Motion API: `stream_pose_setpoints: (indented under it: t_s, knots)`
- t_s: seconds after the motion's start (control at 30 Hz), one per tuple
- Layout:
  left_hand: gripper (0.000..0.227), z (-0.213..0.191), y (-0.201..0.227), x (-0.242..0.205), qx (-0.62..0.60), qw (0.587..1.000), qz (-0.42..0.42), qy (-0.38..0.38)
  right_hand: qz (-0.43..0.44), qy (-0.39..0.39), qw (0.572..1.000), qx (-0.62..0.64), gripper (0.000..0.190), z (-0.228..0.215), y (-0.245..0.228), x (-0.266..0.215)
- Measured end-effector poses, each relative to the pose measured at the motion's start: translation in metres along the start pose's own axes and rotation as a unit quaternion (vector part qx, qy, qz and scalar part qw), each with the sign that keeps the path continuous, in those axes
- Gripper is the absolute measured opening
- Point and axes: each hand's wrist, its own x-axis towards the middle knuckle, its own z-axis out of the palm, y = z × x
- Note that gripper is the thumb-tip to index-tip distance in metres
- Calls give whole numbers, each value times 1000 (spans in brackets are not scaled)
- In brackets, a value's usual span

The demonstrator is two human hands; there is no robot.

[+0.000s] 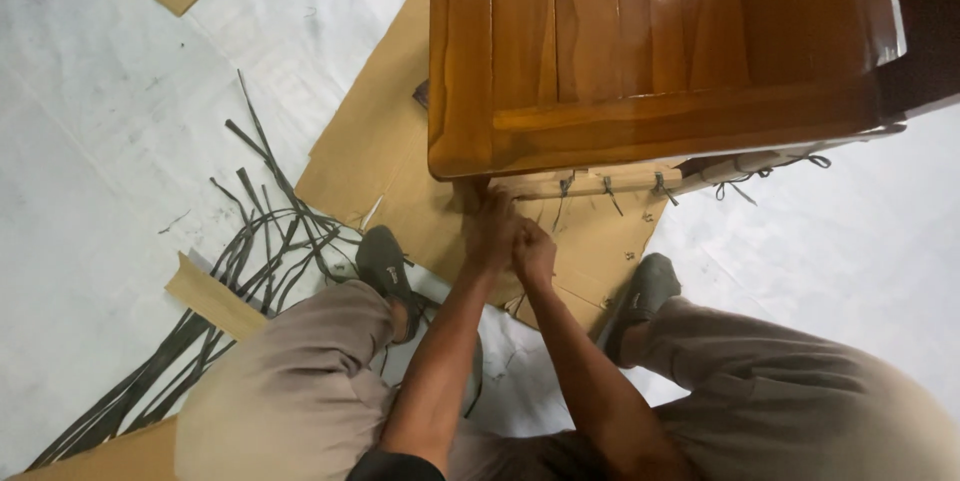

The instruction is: Assembling a wooden chair by attaching black straps to its legs.

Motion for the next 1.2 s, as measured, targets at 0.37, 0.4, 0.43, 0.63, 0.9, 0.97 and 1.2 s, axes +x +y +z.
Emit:
stream_pose_setpoints:
  t_s: [0.37, 0.4, 0.43, 0.63, 0.9, 0.97, 1.2]
  knots:
    - [6, 55, -24, -15, 46, 987, 48, 146, -161, 21, 986, -33, 25, -56, -71, -16]
    - [8, 55, -24, -12, 87, 981, 72, 157, -170, 20, 985, -28, 24, -58, -78, -12]
    - [8, 52, -23, -12, 88, 981, 71, 159, -172, 19, 984, -28, 24, -56, -74, 6]
    - [18, 38, -17, -10, -7, 986, 49, 162, -207, -21, 970, -124, 29, -45, -90, 57]
    - [31, 107, -48, -28, -34, 980, 122, 157, -62, -48, 996, 38, 47, -21, -77, 95]
    - [35, 109, -43, -29, 42, 979, 123, 159, -44, -39, 995, 82, 50, -19, -70, 101]
    - [33, 85, -15, -7, 157, 975, 74, 141, 61, 22, 955, 290, 69, -12, -23, 103]
